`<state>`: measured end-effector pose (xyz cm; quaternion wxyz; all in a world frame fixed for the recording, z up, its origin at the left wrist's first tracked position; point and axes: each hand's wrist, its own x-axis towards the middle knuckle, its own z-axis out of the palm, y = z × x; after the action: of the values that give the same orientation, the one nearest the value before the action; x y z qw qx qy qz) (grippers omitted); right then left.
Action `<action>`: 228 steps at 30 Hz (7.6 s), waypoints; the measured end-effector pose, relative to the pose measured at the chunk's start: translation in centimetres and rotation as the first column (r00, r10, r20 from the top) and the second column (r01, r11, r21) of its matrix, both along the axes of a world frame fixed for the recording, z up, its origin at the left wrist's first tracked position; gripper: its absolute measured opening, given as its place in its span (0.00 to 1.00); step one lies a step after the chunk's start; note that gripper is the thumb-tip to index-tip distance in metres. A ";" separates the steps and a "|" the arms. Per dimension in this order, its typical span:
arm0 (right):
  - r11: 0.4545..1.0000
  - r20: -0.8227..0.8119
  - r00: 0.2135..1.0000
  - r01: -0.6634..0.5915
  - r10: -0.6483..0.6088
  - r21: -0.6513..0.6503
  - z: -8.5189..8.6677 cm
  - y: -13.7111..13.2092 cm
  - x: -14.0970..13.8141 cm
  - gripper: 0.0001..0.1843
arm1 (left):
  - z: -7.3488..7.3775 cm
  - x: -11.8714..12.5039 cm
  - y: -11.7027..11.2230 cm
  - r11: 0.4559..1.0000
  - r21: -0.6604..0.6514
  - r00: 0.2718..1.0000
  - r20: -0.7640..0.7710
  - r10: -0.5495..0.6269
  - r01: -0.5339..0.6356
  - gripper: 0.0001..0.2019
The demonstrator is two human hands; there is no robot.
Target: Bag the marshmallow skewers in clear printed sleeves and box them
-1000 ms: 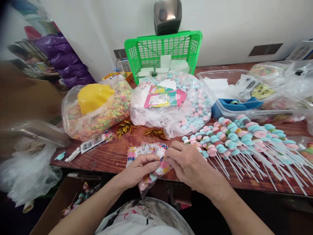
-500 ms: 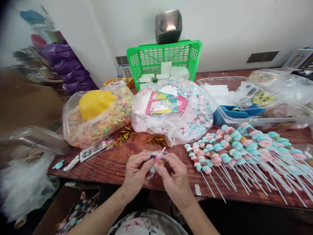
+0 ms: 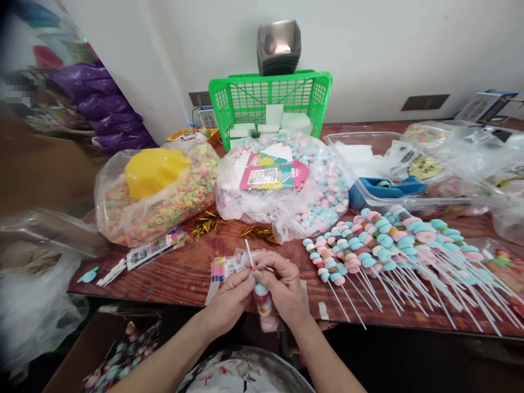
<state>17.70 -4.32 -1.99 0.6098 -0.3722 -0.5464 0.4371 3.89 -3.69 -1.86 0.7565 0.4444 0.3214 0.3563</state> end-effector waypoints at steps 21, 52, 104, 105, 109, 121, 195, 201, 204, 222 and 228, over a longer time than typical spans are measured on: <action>0.766 0.926 0.280 -0.527 -0.252 0.368 4.1 -1.1 3.0 0.14 | 1.0 -3.2 1.8 0.749 -0.319 0.809 0.129 -0.573 0.581 0.23; 0.969 0.799 0.559 -0.219 0.222 -0.117 -1.2 -1.9 0.9 0.15 | 0.1 -4.6 -1.4 0.601 0.551 0.628 -0.772 0.102 0.580 0.10; 0.962 0.991 -0.130 -0.264 0.027 -0.061 2.5 2.6 0.3 0.16 | -0.2 -3.8 1.7 0.588 0.777 0.670 -0.561 0.487 0.223 0.12; 0.965 0.988 -0.149 -0.251 0.033 -0.070 2.6 2.6 0.0 0.16 | -0.2 -3.8 1.7 0.575 0.779 0.652 -0.574 0.496 0.249 0.11; 0.972 0.976 -0.212 -0.215 0.043 -0.090 2.8 2.5 -0.8 0.15 | -0.6 -4.0 1.7 0.546 0.790 0.629 -0.580 0.518 0.279 0.10; 0.970 0.981 -0.189 -0.231 0.032 -0.077 2.6 2.3 -1.5 0.12 | -1.5 -4.7 1.6 0.602 0.759 0.682 -0.578 0.449 0.246 0.07; 0.977 0.641 0.745 0.072 -0.185 0.199 1.7 3.1 0.8 0.12 | 2.1 -1.7 2.2 0.180 0.963 0.863 -0.259 0.434 0.199 0.12; 0.988 0.350 0.928 0.094 -0.130 0.120 2.0 -0.1 0.1 0.09 | 3.2 -1.5 3.9 0.776 0.625 0.963 -0.153 0.223 -0.080 0.08; 0.979 0.432 0.896 0.013 -0.101 0.202 1.1 -0.6 0.0 0.08 | 3.9 -1.6 3.6 0.986 0.159 0.996 -0.062 0.057 -0.046 0.08; 0.764 -0.391 0.859 -0.486 0.330 -0.424 -0.3 -0.4 -4.1 0.16 | 4.9 -6.0 0.1 0.566 0.772 0.759 -0.546 0.354 0.291 0.11; 0.962 0.285 0.936 -0.138 0.205 -0.237 -0.9 -2.7 -2.2 0.08 | 5.7 -15.2 -3.5 0.822 0.259 0.010 -0.955 0.295 0.506 0.09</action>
<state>15.45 -7.05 -2.89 0.4334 -0.4494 -0.6148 0.4820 -11.28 -7.23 3.86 0.1687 0.7810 0.5994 -0.0483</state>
